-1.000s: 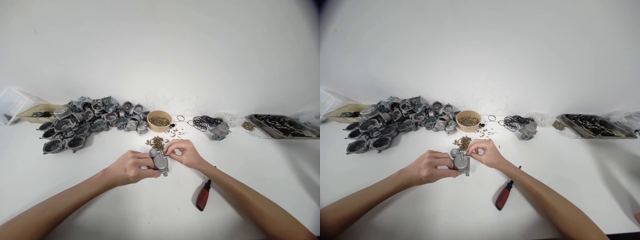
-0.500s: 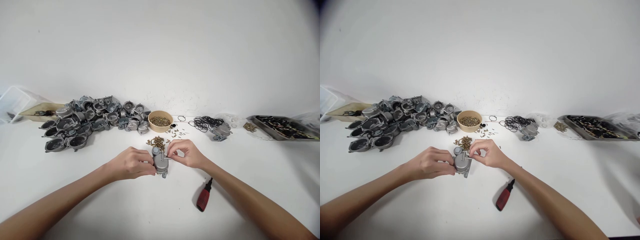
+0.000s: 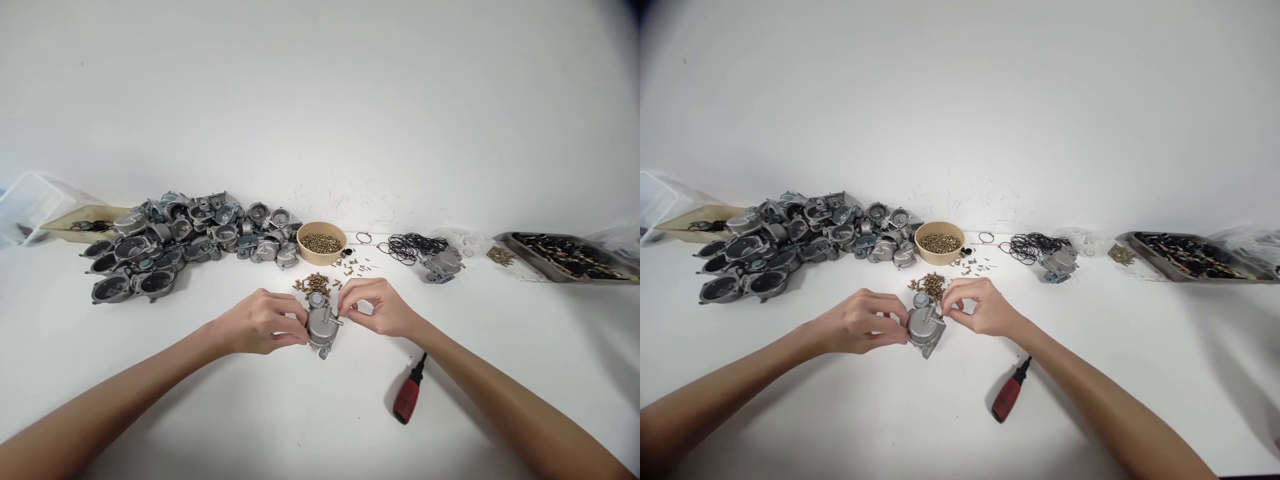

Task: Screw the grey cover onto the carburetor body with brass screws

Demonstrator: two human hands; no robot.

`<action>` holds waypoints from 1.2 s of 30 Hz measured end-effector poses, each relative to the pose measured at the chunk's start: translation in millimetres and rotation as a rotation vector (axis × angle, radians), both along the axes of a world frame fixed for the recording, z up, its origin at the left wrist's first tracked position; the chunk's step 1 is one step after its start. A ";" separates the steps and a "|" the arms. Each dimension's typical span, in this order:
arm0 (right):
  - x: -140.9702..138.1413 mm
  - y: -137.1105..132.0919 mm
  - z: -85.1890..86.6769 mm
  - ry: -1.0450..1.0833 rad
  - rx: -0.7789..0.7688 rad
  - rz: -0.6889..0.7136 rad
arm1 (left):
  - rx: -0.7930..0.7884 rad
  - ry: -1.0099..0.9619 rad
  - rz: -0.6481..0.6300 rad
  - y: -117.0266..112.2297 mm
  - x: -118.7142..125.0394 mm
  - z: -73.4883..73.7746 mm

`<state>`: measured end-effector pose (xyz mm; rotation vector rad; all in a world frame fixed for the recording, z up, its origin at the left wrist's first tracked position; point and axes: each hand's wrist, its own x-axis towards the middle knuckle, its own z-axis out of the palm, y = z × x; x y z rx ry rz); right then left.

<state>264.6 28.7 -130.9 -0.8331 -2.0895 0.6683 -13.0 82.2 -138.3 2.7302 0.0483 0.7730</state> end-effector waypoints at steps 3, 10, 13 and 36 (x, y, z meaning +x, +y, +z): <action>-0.1 0.2 -0.7 0.002 0.004 -0.001 | -0.034 0.001 0.002 0.3 0.0 1.2; -2.2 -2.5 0.4 -0.001 0.029 0.009 | -0.195 -0.020 0.004 2.1 -5.3 7.7; -3.1 -3.2 0.7 -0.006 0.040 0.014 | -0.197 -0.039 0.183 -3.1 -3.6 4.6; 23.1 -31.8 32.4 -0.256 0.204 0.017 | -0.463 -0.020 0.411 -45.3 27.8 -36.6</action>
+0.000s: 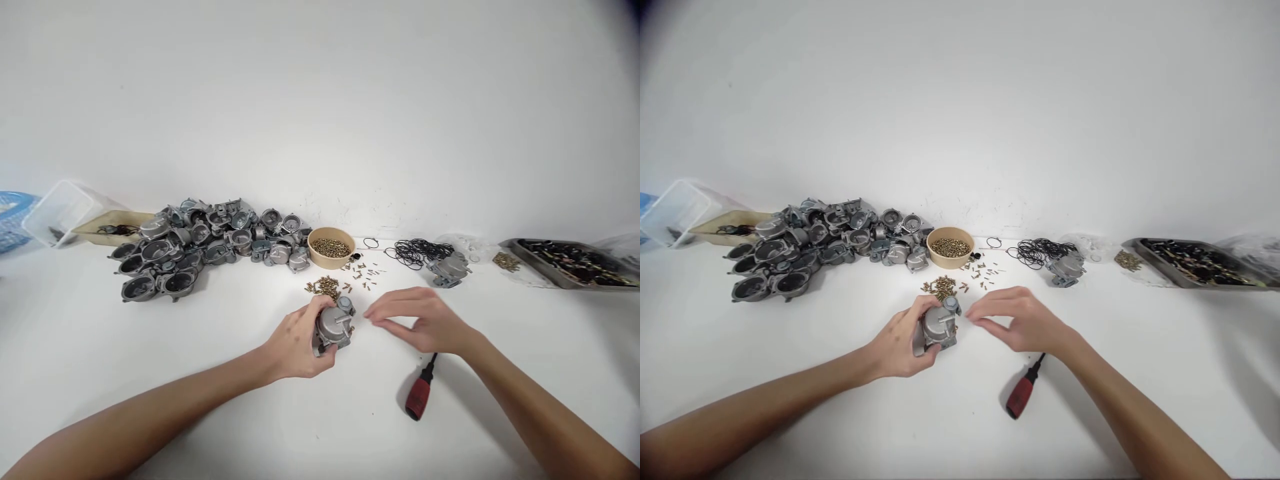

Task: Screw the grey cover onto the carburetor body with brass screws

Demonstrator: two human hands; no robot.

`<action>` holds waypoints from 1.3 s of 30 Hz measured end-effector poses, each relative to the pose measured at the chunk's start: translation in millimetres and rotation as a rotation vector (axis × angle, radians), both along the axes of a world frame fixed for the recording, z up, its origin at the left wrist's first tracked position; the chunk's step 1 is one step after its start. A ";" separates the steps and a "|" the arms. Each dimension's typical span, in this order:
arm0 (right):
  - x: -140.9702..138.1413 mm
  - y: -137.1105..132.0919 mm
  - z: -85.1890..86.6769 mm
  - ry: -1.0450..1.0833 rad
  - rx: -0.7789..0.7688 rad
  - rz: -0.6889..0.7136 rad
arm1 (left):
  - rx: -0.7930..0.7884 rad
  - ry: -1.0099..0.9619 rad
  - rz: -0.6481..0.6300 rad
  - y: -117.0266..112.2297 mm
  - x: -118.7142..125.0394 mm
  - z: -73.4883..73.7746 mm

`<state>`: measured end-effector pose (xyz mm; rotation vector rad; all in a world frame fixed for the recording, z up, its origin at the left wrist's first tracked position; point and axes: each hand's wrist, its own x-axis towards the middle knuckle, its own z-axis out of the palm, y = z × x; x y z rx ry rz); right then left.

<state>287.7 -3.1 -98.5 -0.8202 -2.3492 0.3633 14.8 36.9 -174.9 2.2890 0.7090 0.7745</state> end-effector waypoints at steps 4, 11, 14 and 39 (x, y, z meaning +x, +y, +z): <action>29.4 -45.4 11.0 -0.318 -0.134 -0.162 | -0.095 -0.024 0.005 0.5 3.2 -5.2; 23.7 -101.5 -21.6 -0.654 -0.236 -0.286 | -0.091 -0.063 0.100 -1.0 8.4 -8.4; 19.2 -98.5 -21.4 -0.649 -0.179 -0.248 | -0.091 -0.077 0.099 -4.4 7.6 -6.7; -29.6 32.9 70.0 0.323 -0.006 0.047 | -0.102 -0.163 -0.023 12.8 3.8 -22.3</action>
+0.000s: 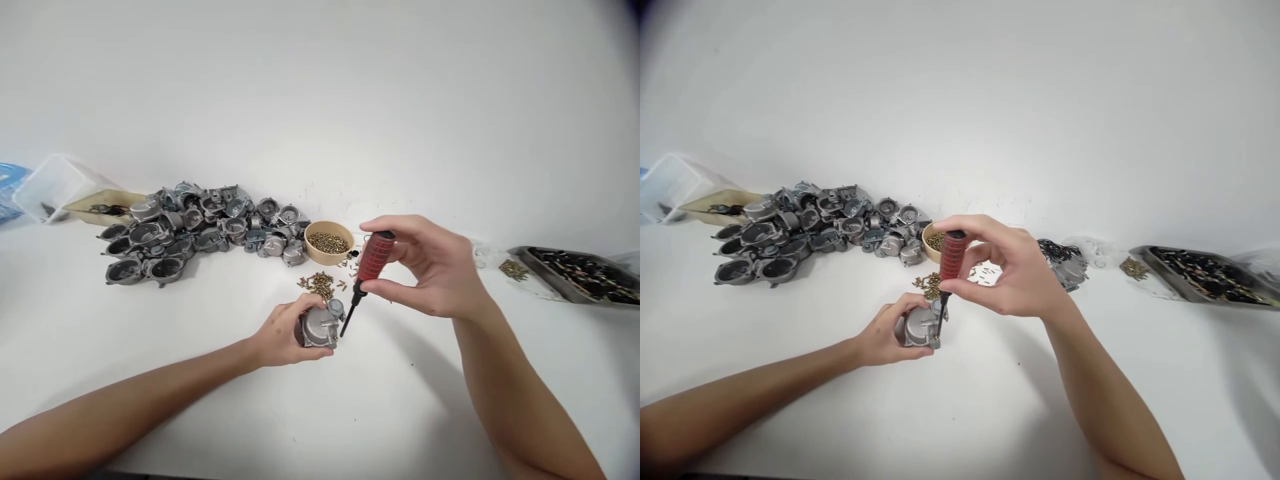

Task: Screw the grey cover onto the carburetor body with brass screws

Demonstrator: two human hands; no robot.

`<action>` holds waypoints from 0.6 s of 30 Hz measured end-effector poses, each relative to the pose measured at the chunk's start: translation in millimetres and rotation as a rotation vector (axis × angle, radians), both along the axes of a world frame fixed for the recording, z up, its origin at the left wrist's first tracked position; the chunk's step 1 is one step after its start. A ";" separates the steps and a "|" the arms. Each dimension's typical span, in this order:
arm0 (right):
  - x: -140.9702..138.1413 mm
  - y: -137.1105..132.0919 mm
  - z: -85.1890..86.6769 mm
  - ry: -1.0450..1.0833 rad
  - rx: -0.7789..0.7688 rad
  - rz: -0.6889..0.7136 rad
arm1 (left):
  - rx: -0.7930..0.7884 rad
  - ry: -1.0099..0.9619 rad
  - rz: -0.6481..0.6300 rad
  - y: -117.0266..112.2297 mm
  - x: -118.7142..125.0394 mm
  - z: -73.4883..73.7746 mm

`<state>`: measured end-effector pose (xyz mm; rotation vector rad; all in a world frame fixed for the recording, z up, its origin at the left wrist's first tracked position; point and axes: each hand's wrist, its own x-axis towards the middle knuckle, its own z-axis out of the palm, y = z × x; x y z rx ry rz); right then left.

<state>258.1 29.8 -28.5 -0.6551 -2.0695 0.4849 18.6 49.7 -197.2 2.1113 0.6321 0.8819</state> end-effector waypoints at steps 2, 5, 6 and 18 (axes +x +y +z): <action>-2.5 3.5 -3.9 -0.039 -0.026 0.039 | -0.018 -0.003 -0.010 -0.1 0.2 0.6; -5.2 7.7 -8.6 -0.068 -0.050 0.049 | -0.031 -0.007 -0.016 -0.6 0.5 1.3; -5.6 8.6 -9.6 -0.069 -0.055 0.051 | -0.027 -0.007 -0.012 -0.8 0.5 1.5; -14.1 0.6 -6.0 -0.129 0.057 0.089 | -0.024 0.009 -0.009 -0.9 0.3 4.3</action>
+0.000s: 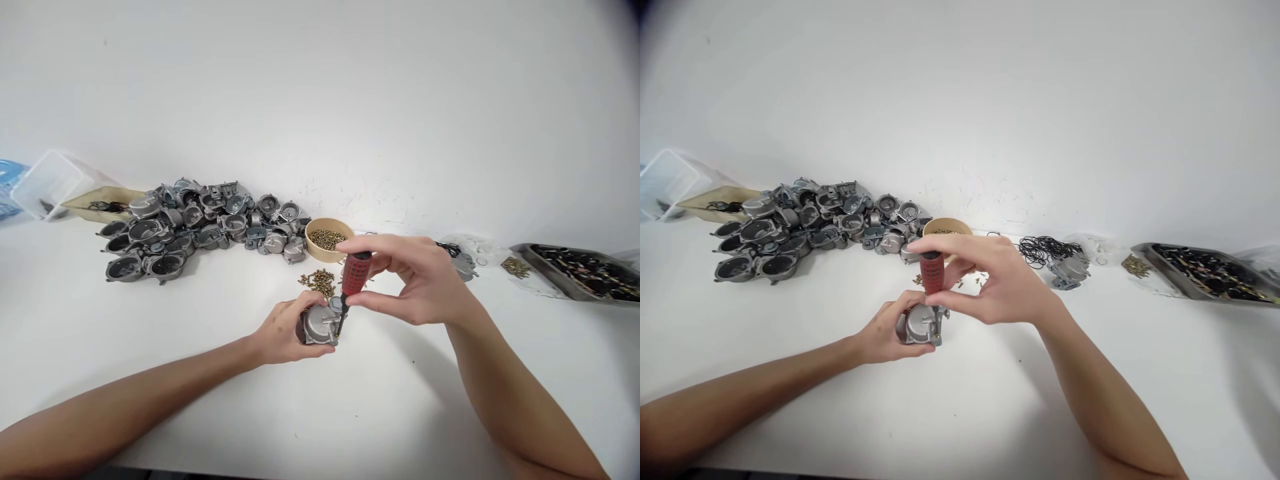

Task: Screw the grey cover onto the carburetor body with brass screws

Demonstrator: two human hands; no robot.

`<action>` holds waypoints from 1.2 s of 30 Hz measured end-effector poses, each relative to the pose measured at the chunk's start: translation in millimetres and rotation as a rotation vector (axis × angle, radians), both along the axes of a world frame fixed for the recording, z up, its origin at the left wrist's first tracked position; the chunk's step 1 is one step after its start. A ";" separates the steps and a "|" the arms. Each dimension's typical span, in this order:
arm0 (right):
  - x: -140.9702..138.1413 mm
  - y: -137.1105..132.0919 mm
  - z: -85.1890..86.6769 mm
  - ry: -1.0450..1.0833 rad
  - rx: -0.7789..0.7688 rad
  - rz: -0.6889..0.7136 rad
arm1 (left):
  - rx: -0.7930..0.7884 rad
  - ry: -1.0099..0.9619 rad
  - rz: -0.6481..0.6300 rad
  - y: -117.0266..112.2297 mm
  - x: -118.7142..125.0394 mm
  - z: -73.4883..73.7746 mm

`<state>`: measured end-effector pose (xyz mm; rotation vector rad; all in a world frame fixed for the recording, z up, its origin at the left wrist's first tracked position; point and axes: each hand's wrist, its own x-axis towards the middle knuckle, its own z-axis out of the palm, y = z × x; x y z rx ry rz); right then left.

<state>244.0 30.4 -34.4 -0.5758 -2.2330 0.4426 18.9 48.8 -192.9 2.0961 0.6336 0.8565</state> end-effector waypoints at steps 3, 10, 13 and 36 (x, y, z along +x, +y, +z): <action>-9.7 -12.0 4.7 -0.026 0.081 0.056 | -0.009 0.031 0.013 0.2 0.1 -0.4; -14.4 -20.7 0.3 -0.097 0.151 0.008 | 0.009 0.032 0.023 0.1 1.1 -2.1; -11.1 -13.4 -4.6 -0.067 0.117 -0.007 | 0.015 0.047 0.035 -1.1 0.2 0.1; -1.2 7.4 0.1 0.095 0.062 0.112 | -0.121 -0.006 0.014 1.0 -1.1 3.3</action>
